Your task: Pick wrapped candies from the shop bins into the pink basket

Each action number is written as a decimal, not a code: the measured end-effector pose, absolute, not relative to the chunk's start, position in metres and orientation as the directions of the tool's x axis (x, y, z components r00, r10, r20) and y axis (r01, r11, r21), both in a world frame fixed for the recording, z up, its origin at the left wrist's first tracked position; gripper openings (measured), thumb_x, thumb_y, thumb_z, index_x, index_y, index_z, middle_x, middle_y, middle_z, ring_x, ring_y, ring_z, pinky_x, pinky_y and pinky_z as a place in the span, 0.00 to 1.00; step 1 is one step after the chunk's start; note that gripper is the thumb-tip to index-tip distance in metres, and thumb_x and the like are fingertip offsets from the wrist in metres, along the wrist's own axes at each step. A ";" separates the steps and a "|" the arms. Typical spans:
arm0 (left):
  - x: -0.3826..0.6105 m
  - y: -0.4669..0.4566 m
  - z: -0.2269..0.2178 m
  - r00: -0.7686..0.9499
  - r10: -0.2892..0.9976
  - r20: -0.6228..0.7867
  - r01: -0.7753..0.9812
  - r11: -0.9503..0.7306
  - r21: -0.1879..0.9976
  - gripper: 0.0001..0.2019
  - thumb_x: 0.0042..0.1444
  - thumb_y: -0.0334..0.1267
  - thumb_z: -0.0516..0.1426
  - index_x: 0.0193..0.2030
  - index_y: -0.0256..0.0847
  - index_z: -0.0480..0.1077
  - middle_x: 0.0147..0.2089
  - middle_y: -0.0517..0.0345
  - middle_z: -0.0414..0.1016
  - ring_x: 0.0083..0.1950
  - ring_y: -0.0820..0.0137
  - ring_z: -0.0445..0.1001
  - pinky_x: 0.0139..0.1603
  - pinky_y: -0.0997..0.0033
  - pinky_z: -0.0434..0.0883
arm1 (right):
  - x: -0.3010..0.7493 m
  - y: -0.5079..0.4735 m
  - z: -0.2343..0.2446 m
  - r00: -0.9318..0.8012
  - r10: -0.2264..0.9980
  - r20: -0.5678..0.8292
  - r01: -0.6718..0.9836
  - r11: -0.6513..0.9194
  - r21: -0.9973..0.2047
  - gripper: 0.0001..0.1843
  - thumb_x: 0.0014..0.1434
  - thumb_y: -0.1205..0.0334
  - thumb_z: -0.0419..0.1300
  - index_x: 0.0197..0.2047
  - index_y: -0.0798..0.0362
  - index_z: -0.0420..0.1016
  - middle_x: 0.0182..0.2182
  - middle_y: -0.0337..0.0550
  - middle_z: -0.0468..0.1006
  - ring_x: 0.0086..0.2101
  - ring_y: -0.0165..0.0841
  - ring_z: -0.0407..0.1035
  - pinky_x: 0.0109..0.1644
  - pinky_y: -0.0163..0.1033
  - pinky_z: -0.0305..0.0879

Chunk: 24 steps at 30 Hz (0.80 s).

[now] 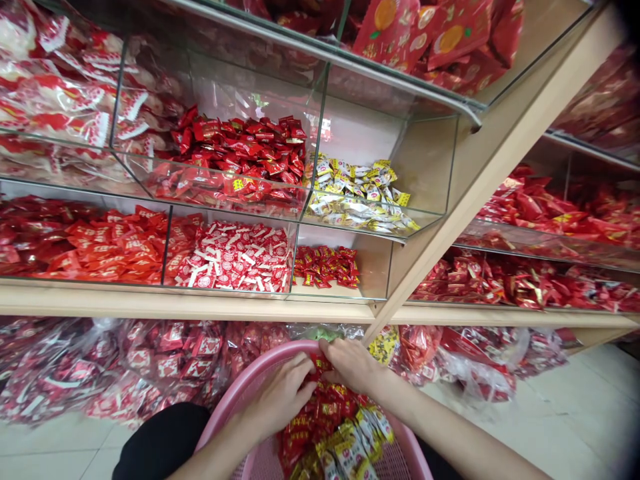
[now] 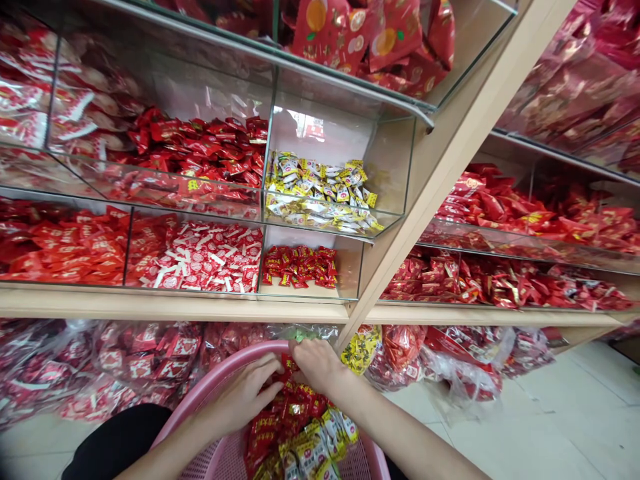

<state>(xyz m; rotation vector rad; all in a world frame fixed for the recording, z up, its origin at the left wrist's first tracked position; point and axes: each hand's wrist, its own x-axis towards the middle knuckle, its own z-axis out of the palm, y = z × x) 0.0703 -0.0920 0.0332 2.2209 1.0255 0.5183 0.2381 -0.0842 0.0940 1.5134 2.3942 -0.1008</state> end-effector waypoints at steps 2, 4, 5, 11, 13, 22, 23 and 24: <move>0.070 -0.092 0.035 0.624 0.776 0.091 0.532 -0.507 0.678 0.05 0.57 0.33 0.47 0.35 0.41 0.64 0.39 0.57 0.68 0.42 0.67 0.68 0.43 0.69 0.65 | 0.239 -0.084 0.093 -0.400 0.875 -0.272 0.893 0.439 0.100 0.24 0.55 0.59 0.59 0.53 0.60 0.64 0.40 0.53 0.75 0.42 0.43 0.71 0.42 0.41 0.65; 0.070 -0.093 0.036 0.625 0.774 0.103 0.527 -0.516 0.675 0.05 0.57 0.33 0.47 0.35 0.41 0.64 0.40 0.56 0.69 0.43 0.67 0.69 0.43 0.69 0.65 | 0.239 -0.082 0.089 -0.410 0.877 -0.252 0.891 0.444 0.098 0.23 0.55 0.60 0.59 0.53 0.60 0.63 0.40 0.53 0.75 0.42 0.42 0.71 0.42 0.40 0.64; 0.070 -0.093 0.037 0.625 0.774 0.108 0.525 -0.518 0.675 0.05 0.57 0.33 0.47 0.35 0.41 0.64 0.40 0.56 0.69 0.43 0.67 0.69 0.43 0.69 0.66 | 0.240 -0.082 0.087 -0.416 0.876 -0.243 0.888 0.448 0.098 0.23 0.55 0.60 0.59 0.53 0.60 0.62 0.40 0.53 0.75 0.41 0.42 0.71 0.41 0.40 0.64; 0.068 -0.094 0.033 0.616 0.781 0.106 0.539 -0.515 0.666 0.07 0.58 0.35 0.48 0.40 0.42 0.65 0.43 0.55 0.70 0.45 0.66 0.69 0.47 0.67 0.66 | 0.246 -0.084 0.079 -0.442 0.878 -0.185 0.884 0.461 0.074 0.23 0.55 0.59 0.60 0.52 0.57 0.61 0.37 0.50 0.76 0.38 0.41 0.71 0.36 0.38 0.62; 0.068 -0.093 0.032 0.622 0.776 0.105 0.534 -0.519 0.668 0.09 0.58 0.35 0.48 0.42 0.42 0.66 0.46 0.55 0.70 0.47 0.66 0.69 0.49 0.66 0.66 | 0.250 -0.086 0.078 -0.439 0.883 -0.167 0.889 0.453 0.060 0.23 0.55 0.59 0.60 0.51 0.56 0.60 0.37 0.49 0.76 0.38 0.40 0.72 0.35 0.38 0.61; 0.069 -0.091 0.027 0.615 0.781 0.114 0.540 -0.521 0.661 0.11 0.58 0.36 0.48 0.46 0.42 0.66 0.51 0.53 0.69 0.50 0.64 0.69 0.51 0.64 0.67 | 0.272 -0.097 0.078 -0.368 0.928 -0.052 0.930 0.367 -0.029 0.20 0.55 0.52 0.58 0.48 0.51 0.60 0.39 0.44 0.74 0.32 0.36 0.72 0.30 0.35 0.56; 0.069 -0.091 0.026 0.612 0.783 0.114 0.544 -0.520 0.659 0.11 0.58 0.36 0.48 0.46 0.42 0.66 0.51 0.53 0.69 0.50 0.65 0.69 0.50 0.64 0.67 | 0.273 -0.098 0.078 -0.364 0.930 -0.047 0.931 0.361 -0.051 0.20 0.55 0.52 0.58 0.48 0.50 0.60 0.40 0.44 0.74 0.33 0.36 0.72 0.30 0.34 0.56; 0.069 -0.092 0.026 0.611 0.783 0.112 0.546 -0.520 0.657 0.11 0.59 0.36 0.48 0.46 0.42 0.66 0.51 0.53 0.69 0.50 0.65 0.69 0.50 0.65 0.67 | 0.275 -0.098 0.078 -0.361 0.932 -0.043 0.931 0.357 -0.071 0.20 0.55 0.53 0.58 0.49 0.50 0.60 0.41 0.43 0.73 0.33 0.36 0.72 0.30 0.34 0.56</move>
